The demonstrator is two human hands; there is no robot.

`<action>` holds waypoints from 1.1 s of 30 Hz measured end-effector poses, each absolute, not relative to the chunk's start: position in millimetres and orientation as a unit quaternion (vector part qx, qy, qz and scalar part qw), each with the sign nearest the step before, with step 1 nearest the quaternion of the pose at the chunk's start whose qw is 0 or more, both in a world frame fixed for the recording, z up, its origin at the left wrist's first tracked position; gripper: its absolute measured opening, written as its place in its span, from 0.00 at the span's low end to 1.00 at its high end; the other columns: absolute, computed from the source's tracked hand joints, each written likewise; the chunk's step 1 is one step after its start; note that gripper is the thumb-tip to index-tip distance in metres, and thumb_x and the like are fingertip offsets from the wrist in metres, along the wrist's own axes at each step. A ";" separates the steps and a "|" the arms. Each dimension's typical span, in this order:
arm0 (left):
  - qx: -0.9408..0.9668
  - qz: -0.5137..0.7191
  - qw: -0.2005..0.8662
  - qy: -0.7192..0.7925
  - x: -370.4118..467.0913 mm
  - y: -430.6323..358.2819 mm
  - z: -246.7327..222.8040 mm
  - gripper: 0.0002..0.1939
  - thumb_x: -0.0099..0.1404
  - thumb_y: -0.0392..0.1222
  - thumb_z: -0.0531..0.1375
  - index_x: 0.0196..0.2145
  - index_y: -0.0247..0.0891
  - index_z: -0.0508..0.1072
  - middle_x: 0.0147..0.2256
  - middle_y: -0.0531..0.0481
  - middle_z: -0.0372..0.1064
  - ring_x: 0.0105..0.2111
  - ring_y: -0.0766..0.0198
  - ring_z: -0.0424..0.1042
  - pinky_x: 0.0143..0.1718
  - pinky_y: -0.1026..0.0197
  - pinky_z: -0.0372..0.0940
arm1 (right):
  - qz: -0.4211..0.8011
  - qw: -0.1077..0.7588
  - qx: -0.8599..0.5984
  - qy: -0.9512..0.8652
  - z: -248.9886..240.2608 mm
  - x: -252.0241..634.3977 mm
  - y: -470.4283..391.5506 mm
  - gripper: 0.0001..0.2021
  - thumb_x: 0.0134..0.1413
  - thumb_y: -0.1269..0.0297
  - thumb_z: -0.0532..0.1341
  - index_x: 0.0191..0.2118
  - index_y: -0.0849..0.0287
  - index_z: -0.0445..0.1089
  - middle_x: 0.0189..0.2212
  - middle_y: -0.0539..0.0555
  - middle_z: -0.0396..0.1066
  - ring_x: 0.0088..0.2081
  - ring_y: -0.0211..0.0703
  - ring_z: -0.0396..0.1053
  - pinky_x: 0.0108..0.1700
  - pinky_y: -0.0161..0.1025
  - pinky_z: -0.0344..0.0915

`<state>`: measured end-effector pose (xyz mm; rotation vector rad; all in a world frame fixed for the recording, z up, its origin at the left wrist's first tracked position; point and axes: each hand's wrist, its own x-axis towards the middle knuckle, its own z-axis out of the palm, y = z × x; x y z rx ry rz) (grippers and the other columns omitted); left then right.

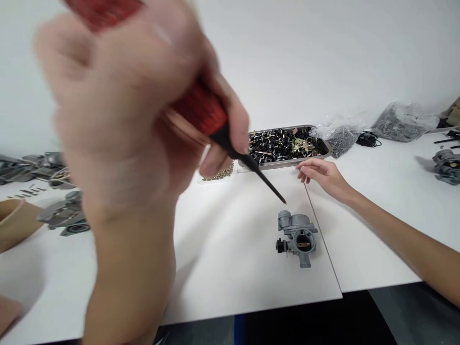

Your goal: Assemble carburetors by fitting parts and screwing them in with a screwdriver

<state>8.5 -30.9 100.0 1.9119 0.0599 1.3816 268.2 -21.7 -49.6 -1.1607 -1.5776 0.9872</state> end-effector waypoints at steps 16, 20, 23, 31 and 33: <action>0.789 0.423 0.431 0.109 59.3 -58.0 80.7 0.28 0.69 0.60 0.50 0.25 0.33 0.68 0.17 0.54 0.62 0.18 0.67 0.70 0.07 0.70 0.51 | 0.542 0.214 -0.252 -0.772 -37.4 227.0 -69.3 0.17 0.69 0.58 0.52 0.46 0.60 0.75 0.48 0.56 0.63 0.48 0.36 0.64 0.56 0.36 0.62; 0.797 0.426 0.422 0.073 62.4 -59.1 79.7 0.32 0.67 0.66 0.47 0.28 0.33 0.71 0.18 0.54 0.60 0.19 0.67 0.71 0.09 0.71 0.50 | 0.530 0.177 -0.265 -0.786 -35.8 228.8 -67.3 0.18 0.70 0.55 0.50 0.49 0.54 0.75 0.45 0.53 0.58 0.46 0.34 0.63 0.58 0.36 0.61; 0.815 0.398 0.417 0.066 59.7 -58.0 78.9 0.34 0.67 0.67 0.44 0.31 0.32 0.72 0.22 0.51 0.65 0.21 0.67 0.71 0.12 0.69 0.54 | 0.529 0.164 -0.275 -0.786 -34.9 228.9 -67.0 0.19 0.70 0.54 0.49 0.48 0.54 0.76 0.45 0.54 0.57 0.47 0.35 0.62 0.57 0.35 0.62; 0.825 0.387 0.410 0.041 54.4 -51.5 71.4 0.43 0.65 0.69 0.31 0.34 0.30 0.72 0.23 0.51 0.64 0.21 0.69 0.71 0.16 0.72 0.54 | 0.527 0.189 -0.303 -0.771 -33.6 226.2 -70.4 0.20 0.70 0.54 0.48 0.44 0.57 0.76 0.40 0.54 0.57 0.45 0.38 0.60 0.56 0.38 0.63; 0.822 0.390 0.414 0.040 51.6 -47.8 66.0 0.42 0.65 0.68 0.32 0.34 0.30 0.71 0.26 0.50 0.65 0.24 0.65 0.75 0.17 0.72 0.55 | 0.525 0.187 -0.308 -0.771 -33.0 226.2 -70.7 0.20 0.70 0.55 0.48 0.43 0.57 0.77 0.40 0.53 0.57 0.45 0.37 0.61 0.55 0.37 0.63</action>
